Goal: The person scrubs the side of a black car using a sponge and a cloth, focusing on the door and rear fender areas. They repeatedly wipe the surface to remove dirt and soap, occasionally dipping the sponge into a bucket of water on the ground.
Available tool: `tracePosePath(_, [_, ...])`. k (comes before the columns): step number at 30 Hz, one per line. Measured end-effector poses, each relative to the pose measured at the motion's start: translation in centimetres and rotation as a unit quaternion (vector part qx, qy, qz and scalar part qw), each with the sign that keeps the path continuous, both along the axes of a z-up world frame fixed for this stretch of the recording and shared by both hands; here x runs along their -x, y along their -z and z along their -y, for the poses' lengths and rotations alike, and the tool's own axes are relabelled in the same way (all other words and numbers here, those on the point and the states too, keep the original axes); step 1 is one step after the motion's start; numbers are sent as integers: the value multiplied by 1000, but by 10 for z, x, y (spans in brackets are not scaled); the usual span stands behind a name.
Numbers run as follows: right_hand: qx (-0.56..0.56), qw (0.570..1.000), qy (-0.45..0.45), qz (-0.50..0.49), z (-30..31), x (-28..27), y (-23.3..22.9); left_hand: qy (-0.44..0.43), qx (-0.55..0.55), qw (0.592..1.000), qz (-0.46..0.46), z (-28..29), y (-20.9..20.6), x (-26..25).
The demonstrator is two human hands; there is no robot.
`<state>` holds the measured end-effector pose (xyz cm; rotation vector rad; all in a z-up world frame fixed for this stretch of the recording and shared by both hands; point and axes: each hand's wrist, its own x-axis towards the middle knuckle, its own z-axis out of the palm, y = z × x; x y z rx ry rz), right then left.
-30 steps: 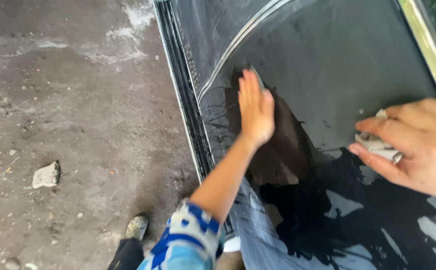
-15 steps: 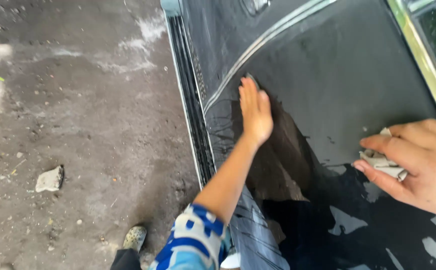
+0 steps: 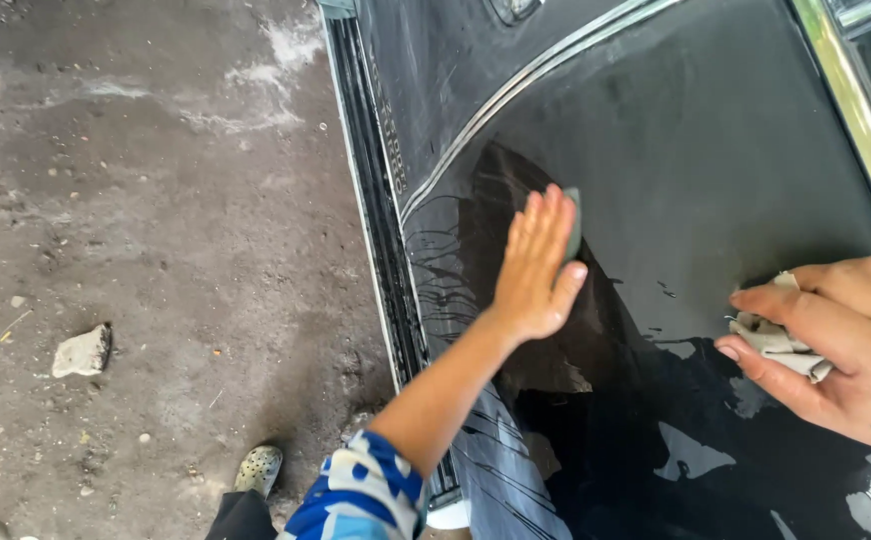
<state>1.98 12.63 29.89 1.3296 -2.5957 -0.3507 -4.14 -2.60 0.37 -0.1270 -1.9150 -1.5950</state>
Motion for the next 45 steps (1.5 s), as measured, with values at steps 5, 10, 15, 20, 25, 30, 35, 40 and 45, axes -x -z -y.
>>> tracePosePath(5, [16,1000,-16,15,-24,-1,10,-36,-52,996,68,12,-1,40])
tracePosePath(10, [8,1000,-21,-8,0,-4,2,-27,-50,997,52,-9,-3,-17])
tracePosePath(15, [1,1000,6,3,2,-9,-2,-66,-142,977,142,14,69,77])
tracePosePath(20, [5,1000,10,-3,-1,-4,-1,-66,-135,982,109,-4,50,27])
tracePosePath(25, [21,1000,-2,3,-7,-1,0,-52,-132,986,82,6,95,54])
tracePosePath(30, [23,1000,-2,4,-4,-2,-3,-67,-171,976,119,-1,73,48])
tracePosePath(35, [8,1000,-4,14,-3,1,0,-5,-57,998,25,-6,77,0])
tracePosePath(40, [-3,1000,3,5,-1,-6,-3,-30,-231,955,185,9,94,54])
tracePosePath(45, [0,1000,-8,1,-3,-5,1,13,-62,998,13,-42,42,-89])
